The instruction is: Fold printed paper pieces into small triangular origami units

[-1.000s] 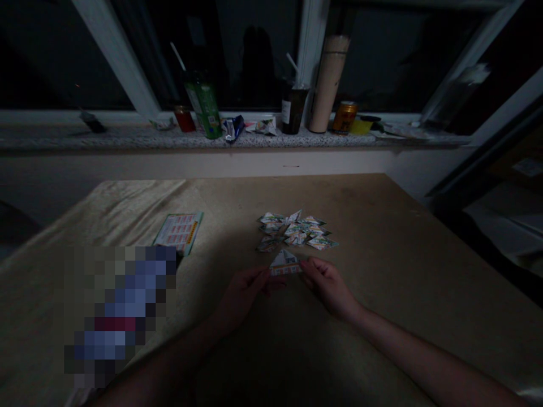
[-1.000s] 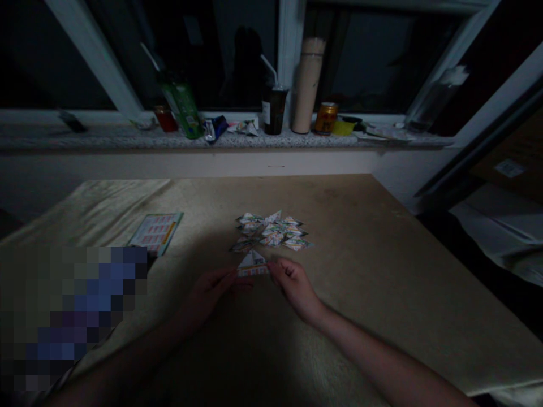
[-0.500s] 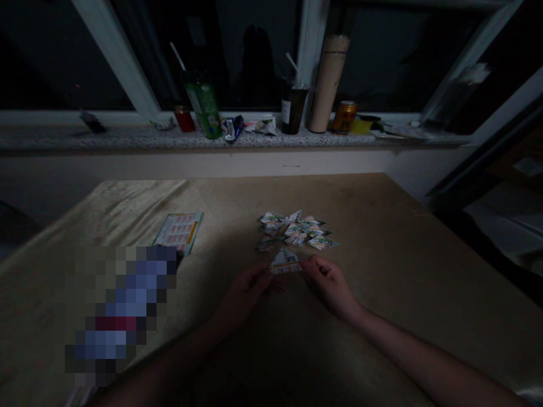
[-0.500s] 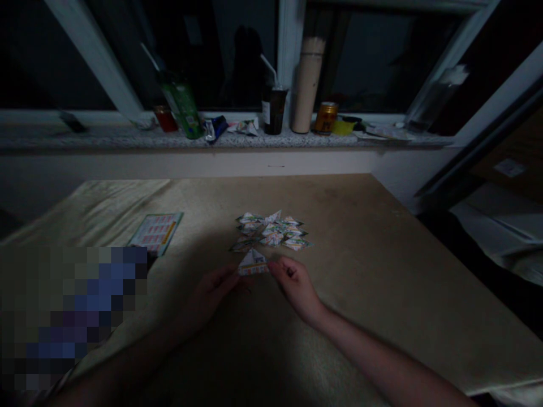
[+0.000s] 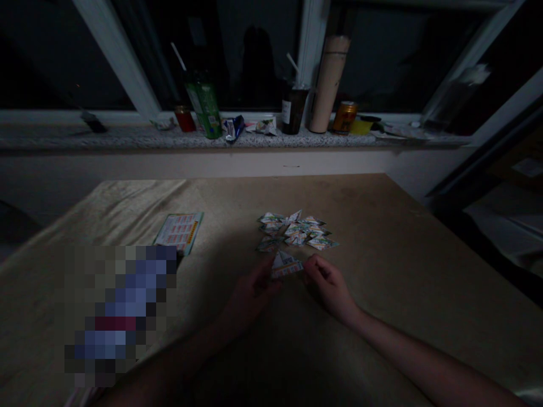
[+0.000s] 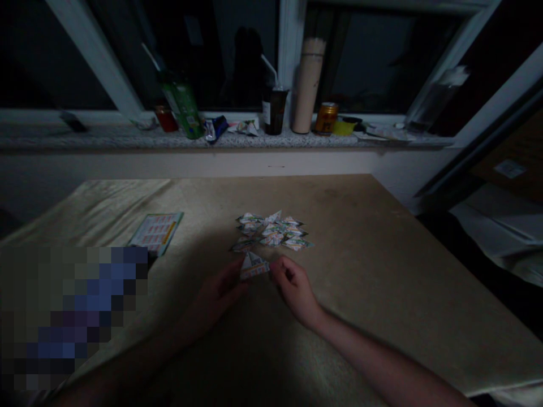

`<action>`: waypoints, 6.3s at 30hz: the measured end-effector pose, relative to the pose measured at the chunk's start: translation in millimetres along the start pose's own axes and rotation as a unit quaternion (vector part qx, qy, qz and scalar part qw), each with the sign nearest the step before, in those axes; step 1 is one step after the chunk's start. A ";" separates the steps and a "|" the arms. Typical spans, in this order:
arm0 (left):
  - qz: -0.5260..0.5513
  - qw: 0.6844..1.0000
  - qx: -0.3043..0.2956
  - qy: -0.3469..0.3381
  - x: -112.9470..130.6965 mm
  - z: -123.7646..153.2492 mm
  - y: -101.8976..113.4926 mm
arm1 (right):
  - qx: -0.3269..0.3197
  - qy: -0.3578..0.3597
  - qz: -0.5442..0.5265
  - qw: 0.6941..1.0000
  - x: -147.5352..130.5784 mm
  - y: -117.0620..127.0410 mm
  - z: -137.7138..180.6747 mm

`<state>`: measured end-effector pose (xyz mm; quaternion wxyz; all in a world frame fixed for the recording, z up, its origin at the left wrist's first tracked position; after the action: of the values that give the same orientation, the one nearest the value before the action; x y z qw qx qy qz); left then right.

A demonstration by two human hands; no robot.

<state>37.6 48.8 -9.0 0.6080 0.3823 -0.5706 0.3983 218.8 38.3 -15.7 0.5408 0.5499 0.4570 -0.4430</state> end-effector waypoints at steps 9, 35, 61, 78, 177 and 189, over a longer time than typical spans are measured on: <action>-0.023 0.999 -0.021 0.038 1.8 1.3 -2.9 | 0.050 0.050 0.003 0.997 -1.0 0.9 -0.1; -0.051 0.995 -0.039 0.075 0.6 2.7 -7.0 | 0.021 0.194 0.165 0.967 -18.6 -6.5 11.0; -0.033 0.996 -0.053 0.068 3.8 0.9 -1.8 | -0.027 0.260 0.215 0.941 -18.1 -6.8 9.5; 0.052 0.993 -0.004 0.105 2.6 -2.8 8.1 | -0.056 0.370 0.256 0.891 -22.7 -5.1 8.7; -0.131 0.976 -0.169 0.040 1.6 7.1 -8.9 | -0.202 0.018 0.082 0.976 9.1 -20.2 4.2; -0.118 0.976 -0.173 0.060 2.8 7.5 -9.7 | -0.152 0.072 0.203 0.965 3.6 -20.2 -0.3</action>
<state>43.7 38.3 -5.8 0.7411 0.3113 -0.5438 0.2411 199.7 38.6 -23.1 0.6622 0.5733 0.4352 -0.2082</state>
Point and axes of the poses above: each hand's wrist, its own z-axis away from the middle knuckle, its own y-axis out of the back of the hand, x = y × z, the point moved 2 cm from there along -z, towards the middle knuckle, and after that the axes turned 12 degrees about z, right-handed, at the moved point
